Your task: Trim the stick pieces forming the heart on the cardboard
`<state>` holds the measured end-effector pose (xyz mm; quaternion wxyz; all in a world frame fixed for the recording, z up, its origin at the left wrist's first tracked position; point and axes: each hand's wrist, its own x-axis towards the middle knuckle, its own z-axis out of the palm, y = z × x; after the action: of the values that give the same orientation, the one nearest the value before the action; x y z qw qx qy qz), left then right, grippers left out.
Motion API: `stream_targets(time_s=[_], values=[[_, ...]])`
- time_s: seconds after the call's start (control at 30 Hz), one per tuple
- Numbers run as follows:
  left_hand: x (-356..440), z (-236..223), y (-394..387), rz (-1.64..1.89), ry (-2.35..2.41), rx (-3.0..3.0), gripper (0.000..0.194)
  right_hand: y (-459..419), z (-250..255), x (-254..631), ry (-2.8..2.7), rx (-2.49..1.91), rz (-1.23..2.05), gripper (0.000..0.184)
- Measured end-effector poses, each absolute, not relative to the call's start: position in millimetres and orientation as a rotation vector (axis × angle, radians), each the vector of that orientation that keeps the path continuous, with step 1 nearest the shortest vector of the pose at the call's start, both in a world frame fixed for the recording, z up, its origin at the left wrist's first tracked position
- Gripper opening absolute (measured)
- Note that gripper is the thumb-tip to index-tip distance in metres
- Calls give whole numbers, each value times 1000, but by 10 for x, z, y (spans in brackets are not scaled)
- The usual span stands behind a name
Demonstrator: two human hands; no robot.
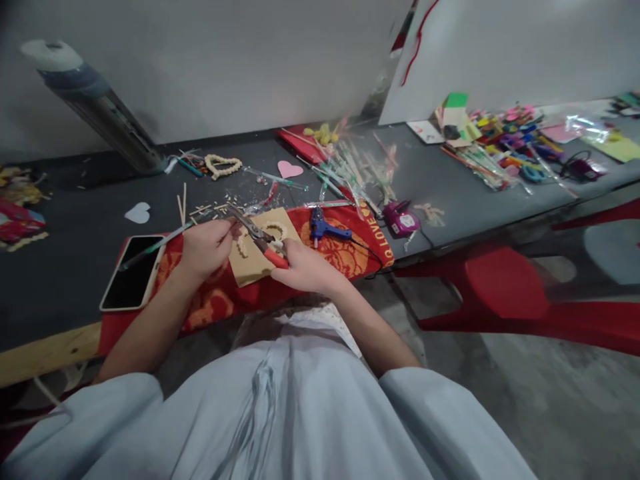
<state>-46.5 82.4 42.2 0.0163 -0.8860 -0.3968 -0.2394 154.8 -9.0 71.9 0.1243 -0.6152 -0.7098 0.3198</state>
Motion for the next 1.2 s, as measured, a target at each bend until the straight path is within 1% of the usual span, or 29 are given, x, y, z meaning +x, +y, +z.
stream_targets(time_s=[0.2,0.3,0.43,0.53,0.67,0.9,1.2], values=[[-541,304,1106,-754,-1271,-2811,25,217,670,1523,-2112,-1764,933,26],[-593,214,1121,-764,-1275,-2836,26,270,623,1517,-2126,-1759,962,31],[-620,127,1097,-837,-1305,-2847,25,286,570,1526,-2146,-1743,982,43],[-612,97,1087,-851,-1304,-2867,24,280,550,1538,-2162,-1764,946,46],[-607,73,1091,-833,-1297,-2864,25,264,553,1507,-2144,-1816,899,44],[-590,46,1099,-772,-1415,-2856,19,238,574,1379,-2097,-1977,831,27],[-525,53,1074,-738,-1535,-2897,16,226,546,1349,-2149,-2074,700,30]])
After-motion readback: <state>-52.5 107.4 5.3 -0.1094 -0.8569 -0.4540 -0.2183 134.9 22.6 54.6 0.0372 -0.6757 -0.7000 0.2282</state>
